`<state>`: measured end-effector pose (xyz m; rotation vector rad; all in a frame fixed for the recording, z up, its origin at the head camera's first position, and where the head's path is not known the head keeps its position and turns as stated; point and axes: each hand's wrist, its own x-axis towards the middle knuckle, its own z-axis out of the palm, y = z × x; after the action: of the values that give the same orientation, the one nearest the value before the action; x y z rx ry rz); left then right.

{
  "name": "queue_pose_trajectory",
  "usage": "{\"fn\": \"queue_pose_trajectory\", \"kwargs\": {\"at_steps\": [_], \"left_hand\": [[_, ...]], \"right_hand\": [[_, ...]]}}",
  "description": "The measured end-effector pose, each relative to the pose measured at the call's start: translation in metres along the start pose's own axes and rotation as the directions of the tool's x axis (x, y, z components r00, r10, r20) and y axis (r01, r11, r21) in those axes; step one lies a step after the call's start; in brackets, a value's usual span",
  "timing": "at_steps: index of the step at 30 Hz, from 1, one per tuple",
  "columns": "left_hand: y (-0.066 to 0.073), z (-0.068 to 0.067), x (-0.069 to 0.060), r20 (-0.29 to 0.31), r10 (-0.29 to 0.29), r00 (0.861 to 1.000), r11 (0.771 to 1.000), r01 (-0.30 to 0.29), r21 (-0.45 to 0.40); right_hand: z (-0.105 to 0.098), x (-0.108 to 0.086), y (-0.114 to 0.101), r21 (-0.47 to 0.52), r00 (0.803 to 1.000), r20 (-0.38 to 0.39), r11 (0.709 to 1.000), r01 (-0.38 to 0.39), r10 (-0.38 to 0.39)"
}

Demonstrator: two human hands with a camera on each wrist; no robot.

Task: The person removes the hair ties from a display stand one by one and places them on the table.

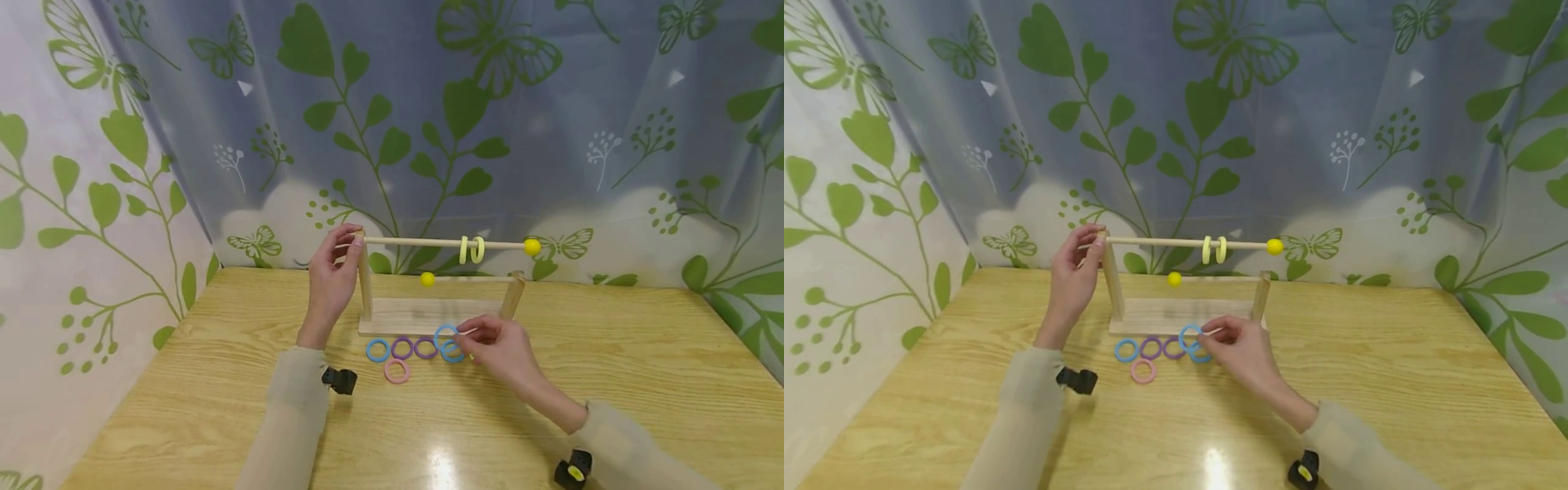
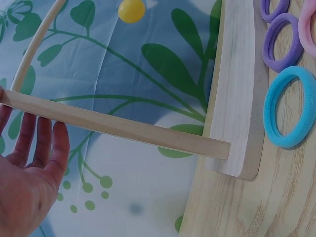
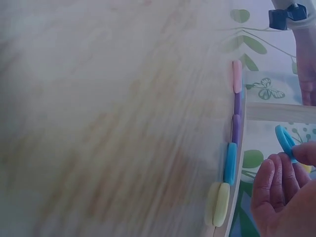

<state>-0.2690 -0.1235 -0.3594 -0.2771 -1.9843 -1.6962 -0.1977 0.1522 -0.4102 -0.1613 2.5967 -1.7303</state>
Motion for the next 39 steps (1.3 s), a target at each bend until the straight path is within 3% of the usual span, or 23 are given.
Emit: {"fn": "queue_pose_trajectory", "kwargs": {"at_steps": [22,39], "left_hand": [[0.001,-0.001,-0.001,0.005,0.007,1.000,1.000,-0.007,-0.013],[0.001,-0.001,-0.001,0.008,0.008,1.000,1.000,-0.008,-0.009]], "right_hand": [[0.027,-0.002,0.007,0.045,0.991,0.113,0.996,-0.080,0.075],[0.032,-0.004,0.005,-0.001,0.986,0.125,0.994,-0.108,0.107]]}}
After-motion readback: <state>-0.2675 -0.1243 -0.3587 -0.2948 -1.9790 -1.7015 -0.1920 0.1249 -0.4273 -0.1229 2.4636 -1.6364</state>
